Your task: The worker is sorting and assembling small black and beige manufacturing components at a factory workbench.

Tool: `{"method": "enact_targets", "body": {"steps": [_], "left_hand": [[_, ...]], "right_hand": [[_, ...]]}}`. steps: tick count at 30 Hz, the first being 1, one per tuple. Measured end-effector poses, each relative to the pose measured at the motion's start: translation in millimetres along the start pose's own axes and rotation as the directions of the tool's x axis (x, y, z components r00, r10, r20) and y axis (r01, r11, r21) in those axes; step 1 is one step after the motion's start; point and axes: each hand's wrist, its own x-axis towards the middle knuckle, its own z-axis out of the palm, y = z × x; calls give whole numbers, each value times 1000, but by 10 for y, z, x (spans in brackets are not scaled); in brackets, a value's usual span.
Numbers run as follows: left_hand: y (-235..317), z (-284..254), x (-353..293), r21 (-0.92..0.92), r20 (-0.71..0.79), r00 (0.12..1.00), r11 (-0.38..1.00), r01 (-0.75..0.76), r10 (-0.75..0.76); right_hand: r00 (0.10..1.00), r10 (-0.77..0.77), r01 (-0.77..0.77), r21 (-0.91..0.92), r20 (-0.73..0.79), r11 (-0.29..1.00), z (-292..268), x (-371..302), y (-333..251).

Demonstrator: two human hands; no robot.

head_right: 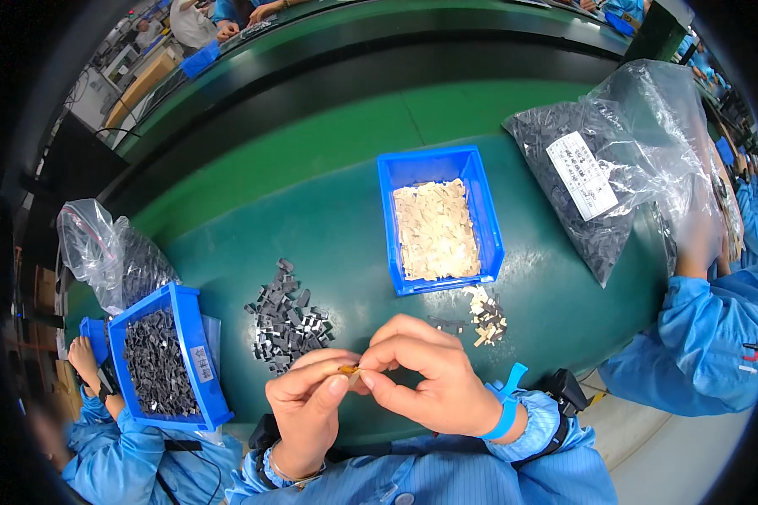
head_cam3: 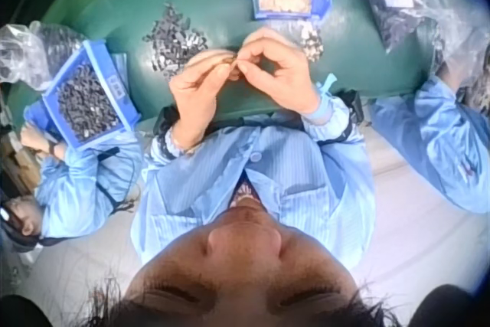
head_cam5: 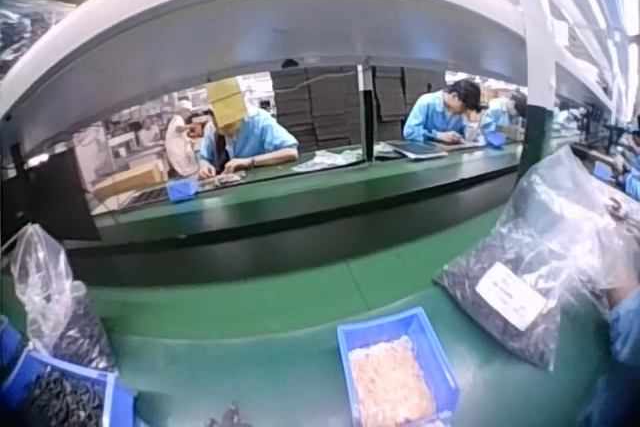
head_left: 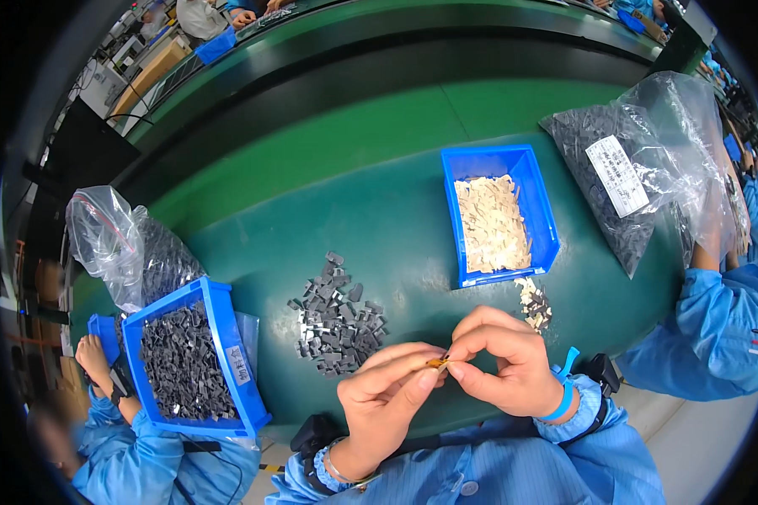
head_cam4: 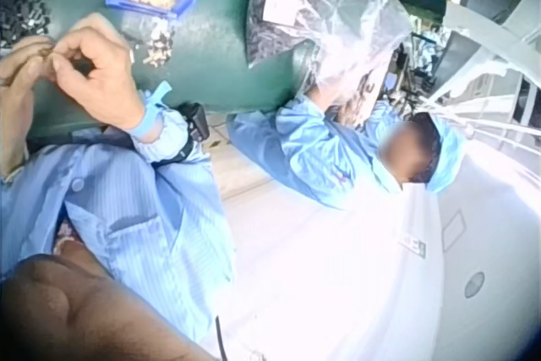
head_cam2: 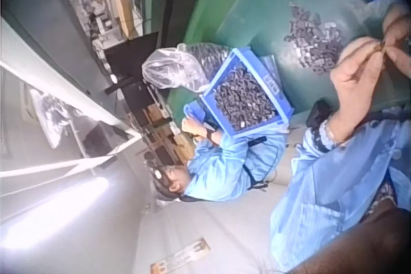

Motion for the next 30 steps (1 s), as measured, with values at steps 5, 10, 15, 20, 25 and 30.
{"method": "enact_targets", "body": {"steps": [5, 10, 15, 20, 25, 30], "left_hand": [[-54, -19, 2, 49, -37, 998, 997, -53, 55], [-72, -18, 8, 226, -90, 982, 964, -142, 166], [-101, 2, 15, 193, -48, 974, 959, -210, 223], [-101, 24, 18, 136, -57, 985, 979, -151, 160], [-93, 18, 5, 112, -65, 989, 986, -123, 131], [-123, 60, 66, 26, -66, 992, 994, -109, 111]], "right_hand": [[998, 7, -18, -155, -69, 988, 9, -20, 15], [998, 6, -15, -146, -67, 989, 56, -47, -34], [994, 71, -79, -102, -81, 992, 95, -73, 25], [993, 60, -68, -74, -106, 995, 117, -82, 18], [990, 77, -71, 50, -118, 996, 166, -72, 55], [987, 44, -40, 28, -153, 999, 130, -67, 96]]}}
